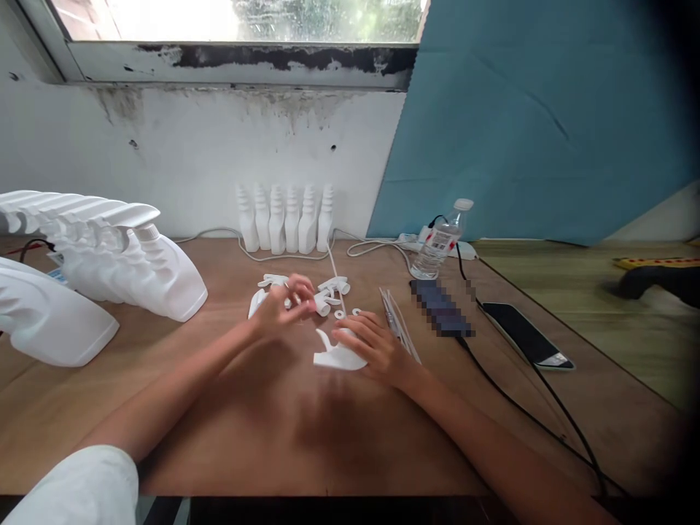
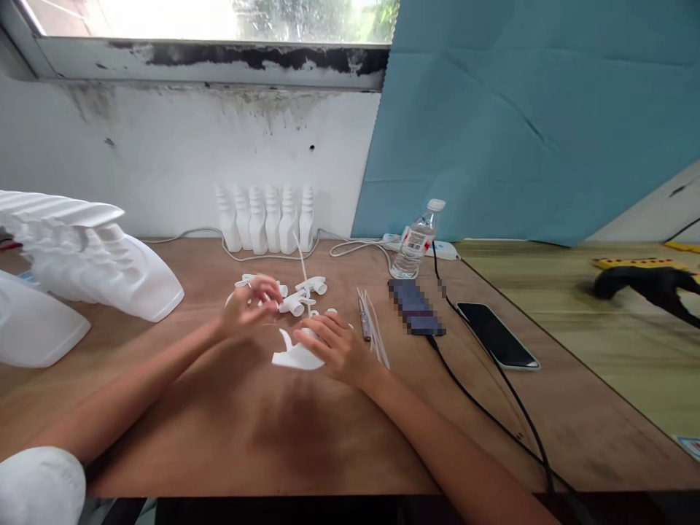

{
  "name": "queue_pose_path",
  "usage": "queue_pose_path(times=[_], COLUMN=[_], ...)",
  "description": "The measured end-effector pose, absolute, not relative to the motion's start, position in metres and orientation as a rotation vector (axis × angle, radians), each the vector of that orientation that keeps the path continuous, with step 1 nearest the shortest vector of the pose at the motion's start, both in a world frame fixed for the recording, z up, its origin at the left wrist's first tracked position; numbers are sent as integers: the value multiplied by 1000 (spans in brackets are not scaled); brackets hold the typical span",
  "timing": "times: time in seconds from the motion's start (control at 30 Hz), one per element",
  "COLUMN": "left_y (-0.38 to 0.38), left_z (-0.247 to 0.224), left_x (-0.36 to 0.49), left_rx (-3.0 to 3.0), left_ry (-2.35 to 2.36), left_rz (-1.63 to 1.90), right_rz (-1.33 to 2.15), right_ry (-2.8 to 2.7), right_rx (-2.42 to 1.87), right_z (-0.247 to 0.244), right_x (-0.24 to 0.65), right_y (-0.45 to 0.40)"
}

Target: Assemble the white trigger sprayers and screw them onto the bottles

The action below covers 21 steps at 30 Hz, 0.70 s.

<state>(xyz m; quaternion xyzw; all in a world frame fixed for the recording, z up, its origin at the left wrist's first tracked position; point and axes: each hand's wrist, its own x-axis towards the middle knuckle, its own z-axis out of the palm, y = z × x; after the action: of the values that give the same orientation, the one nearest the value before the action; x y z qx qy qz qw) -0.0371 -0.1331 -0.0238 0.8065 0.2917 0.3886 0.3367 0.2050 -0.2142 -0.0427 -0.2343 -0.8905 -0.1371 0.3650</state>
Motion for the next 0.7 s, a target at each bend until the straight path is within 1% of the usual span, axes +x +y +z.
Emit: queue_pose_path(times=[0.1,0.17,0.2,0.3,0.43,0.6,0.7], left_y=[-62,-15,4,43,58,35,3], left_z=[-15,-12,-11,-13,-21,-32,-42], left_x=[-53,-66,-72,-84,-93,-98,-101], left_rx=[1955,1654,1568,1473,1473,1521,1790], left_ry=[1450,1917,2003,2059,2033,2084,2015], left_rz=[1423,1558,1573,1522,1378,1415,1513], right_rz=[-294,-278,-278,-289,-287,-239,-219], right_ry=[-2216,-2203,-2200,-2207,-2210,-2151,-2094], right_rx=[-669,-700,-704,-669,-608,-562,-517], right_z=[-42,-43,-43,-43,-40,-36,-34], right_x=[213,216,216,216,215,219,220], right_y=[-212,-211,-210,-211,-212,-213,-215])
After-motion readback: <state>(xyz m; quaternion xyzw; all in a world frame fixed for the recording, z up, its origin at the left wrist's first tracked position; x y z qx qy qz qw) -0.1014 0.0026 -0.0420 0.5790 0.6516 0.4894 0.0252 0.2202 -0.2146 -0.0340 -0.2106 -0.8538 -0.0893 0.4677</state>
